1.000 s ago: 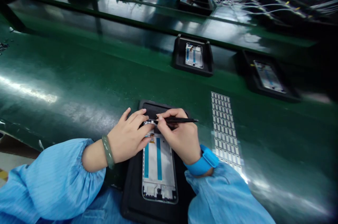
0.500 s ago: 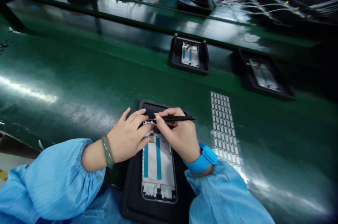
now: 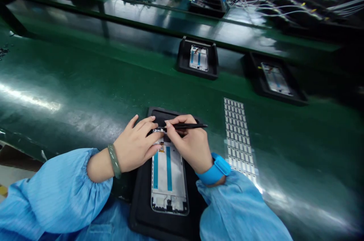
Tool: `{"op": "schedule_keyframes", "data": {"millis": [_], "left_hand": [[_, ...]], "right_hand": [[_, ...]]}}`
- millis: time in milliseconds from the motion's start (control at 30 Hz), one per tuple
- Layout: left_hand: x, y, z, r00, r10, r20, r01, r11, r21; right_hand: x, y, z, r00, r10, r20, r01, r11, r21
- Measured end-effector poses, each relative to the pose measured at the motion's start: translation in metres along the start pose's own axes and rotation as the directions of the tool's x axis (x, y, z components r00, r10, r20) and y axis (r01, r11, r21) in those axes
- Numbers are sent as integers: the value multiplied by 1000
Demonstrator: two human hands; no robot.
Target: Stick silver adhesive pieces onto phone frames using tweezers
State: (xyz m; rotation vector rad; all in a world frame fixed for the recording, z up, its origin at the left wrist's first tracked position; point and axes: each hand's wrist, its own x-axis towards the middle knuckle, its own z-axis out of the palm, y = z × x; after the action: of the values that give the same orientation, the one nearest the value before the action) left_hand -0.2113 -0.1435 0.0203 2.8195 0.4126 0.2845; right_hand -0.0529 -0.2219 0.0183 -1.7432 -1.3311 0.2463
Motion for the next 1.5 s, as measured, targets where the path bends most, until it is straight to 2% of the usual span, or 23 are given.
{"op": "schedule_keyframes", "data": {"millis": [167,400,567,633,733,800,867,967,1033,1100,1167,1233,1300,1367,1500], "left_hand": [[0,1,0,1000,-8,-11,8,1000,-1],[0,1,1,1000,-8,-16,8,1000,-6],[0,0,1,1000,-8,-8,8,1000,0],[0,0,1,1000,-5,-9,5,1000,-2],[0,-1,1,1000,-2,-15,2,1000,-12],[0,-1,1,1000,-7,-22,6,1000,-20],[1,-1,0,999,-10,-32,9,999,-31],[3,-1,1,999,-1,-52,-1,999,-36],[4,-1,2,998,14,-65,-14,1000,-6],[4,0,2,997,34,-76,-29,998,60],[3,2,2,995,58,-76,-47,989,142],[4,6,-2,996,60,-65,-45,976,212],[7,16,-6,997,52,-60,-36,967,253],[14,32,-9,994,85,-65,-68,970,235],[34,74,3,967,255,8,-255,963,82]], "right_hand": [[-2,1,2,994,-102,-38,99,993,-67],[-3,1,4,991,-129,-31,127,990,-69],[-2,0,6,988,-151,8,151,979,-137],[-1,1,5,995,-104,-3,103,990,-96],[0,1,0,990,78,-115,-65,991,118],[-3,0,-8,957,201,-210,-137,948,286],[-9,-4,-18,924,248,-292,-134,923,360],[-21,-11,-37,887,188,-421,-55,950,308],[-28,-12,-49,840,126,-527,12,968,252],[-32,-10,-58,757,95,-647,54,977,207],[-33,-5,-64,660,118,-742,32,982,185],[-33,1,-69,577,172,-798,-23,981,195],[-32,4,-71,514,199,-834,-38,977,210],[-32,6,-72,484,196,-853,-23,977,212],[-33,5,-74,485,183,-855,-39,981,188]]}}
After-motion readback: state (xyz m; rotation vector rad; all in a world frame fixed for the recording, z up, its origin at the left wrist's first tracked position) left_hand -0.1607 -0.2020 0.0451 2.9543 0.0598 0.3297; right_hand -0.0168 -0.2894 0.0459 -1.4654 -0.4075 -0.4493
